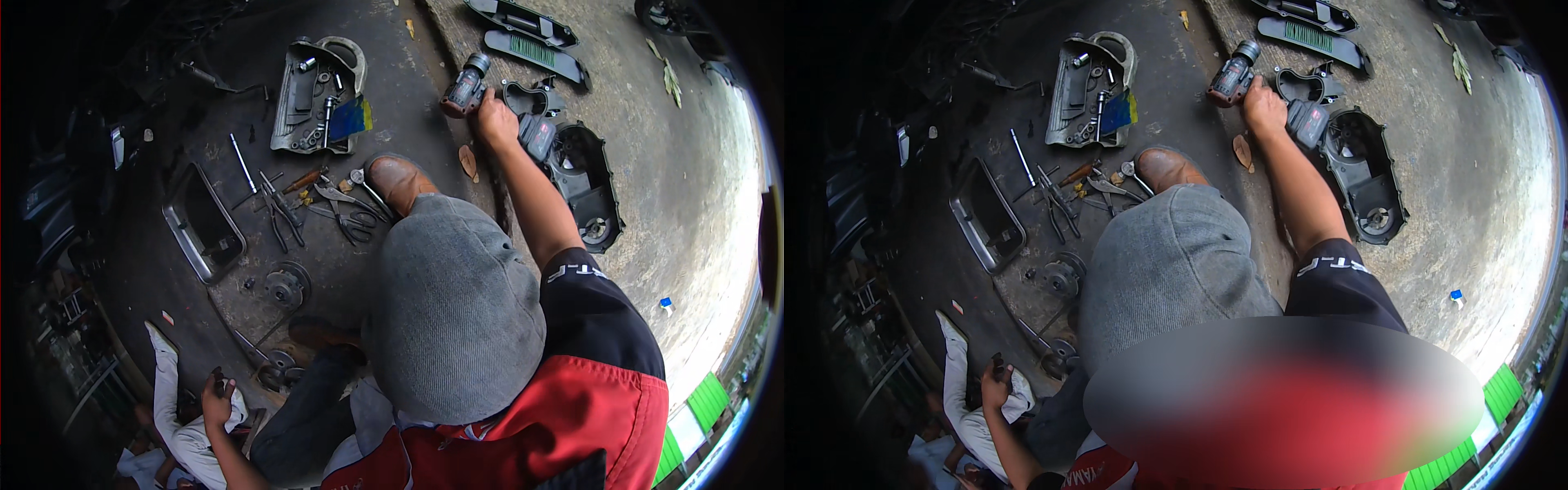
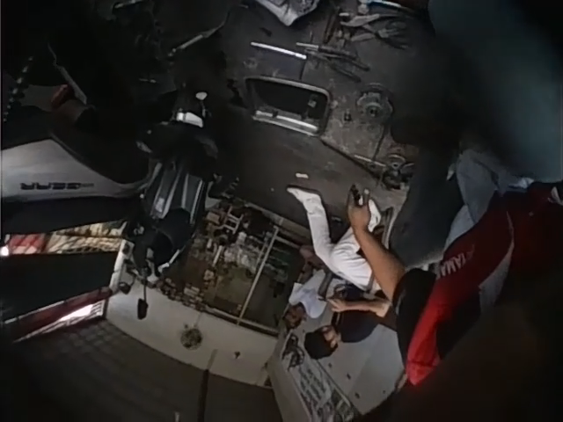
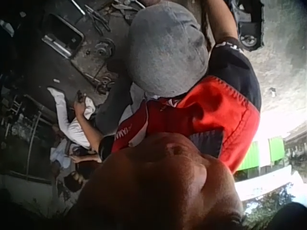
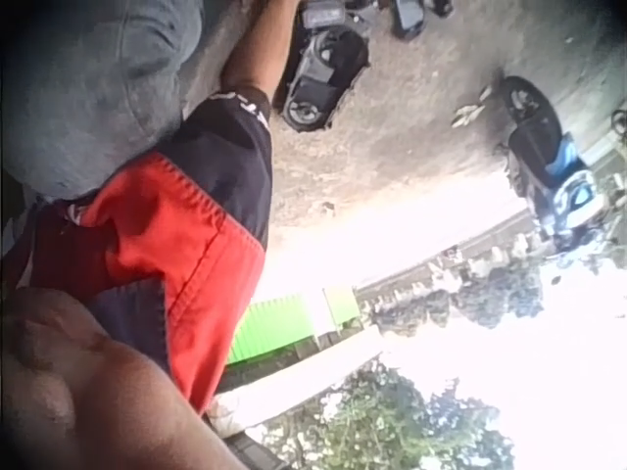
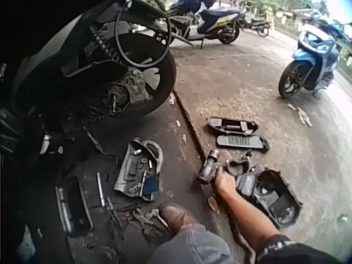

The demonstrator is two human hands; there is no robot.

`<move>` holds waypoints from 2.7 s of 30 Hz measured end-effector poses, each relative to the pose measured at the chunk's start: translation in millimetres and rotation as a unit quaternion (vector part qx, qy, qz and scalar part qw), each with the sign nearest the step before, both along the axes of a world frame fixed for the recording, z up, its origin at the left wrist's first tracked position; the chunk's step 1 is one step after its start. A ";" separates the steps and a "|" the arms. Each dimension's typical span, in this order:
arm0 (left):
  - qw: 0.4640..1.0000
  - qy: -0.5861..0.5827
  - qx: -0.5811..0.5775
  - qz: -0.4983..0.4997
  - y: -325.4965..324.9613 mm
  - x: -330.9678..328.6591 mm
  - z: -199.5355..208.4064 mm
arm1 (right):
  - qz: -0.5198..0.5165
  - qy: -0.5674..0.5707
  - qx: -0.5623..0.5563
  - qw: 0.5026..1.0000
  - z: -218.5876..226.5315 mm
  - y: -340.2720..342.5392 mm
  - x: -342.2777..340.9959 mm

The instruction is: The recorder is cleaning and assembling components of a motorcycle clutch or CVT system.

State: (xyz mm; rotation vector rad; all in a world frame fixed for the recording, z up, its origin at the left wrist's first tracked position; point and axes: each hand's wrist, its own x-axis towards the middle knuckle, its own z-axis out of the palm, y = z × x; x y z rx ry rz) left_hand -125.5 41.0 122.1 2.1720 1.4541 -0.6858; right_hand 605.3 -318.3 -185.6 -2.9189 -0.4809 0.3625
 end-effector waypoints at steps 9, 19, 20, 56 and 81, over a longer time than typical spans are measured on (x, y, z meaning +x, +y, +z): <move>0.982 -0.003 -0.017 0.189 -41.6 -83.4 38.0 | 0.225 -0.004 -0.230 0.947 -16.4 -15.0 169.4; 0.928 -0.066 0.030 0.366 -62.3 -158.7 30.5 | 0.272 0.014 -0.213 0.938 -120.1 -54.9 264.3; 0.911 -0.108 0.023 0.397 -72.6 -154.4 15.8 | 0.282 0.040 -0.155 0.946 -113.0 -52.6 265.8; 0.675 -0.521 -0.050 0.520 -95.5 -26.1 -239.0 | 0.460 0.162 0.285 0.825 48.4 274.5 -481.1; 0.937 -0.260 0.103 0.211 -30.6 71.1 -297.2 | 0.571 0.265 -0.036 0.776 77.8 161.2 -378.5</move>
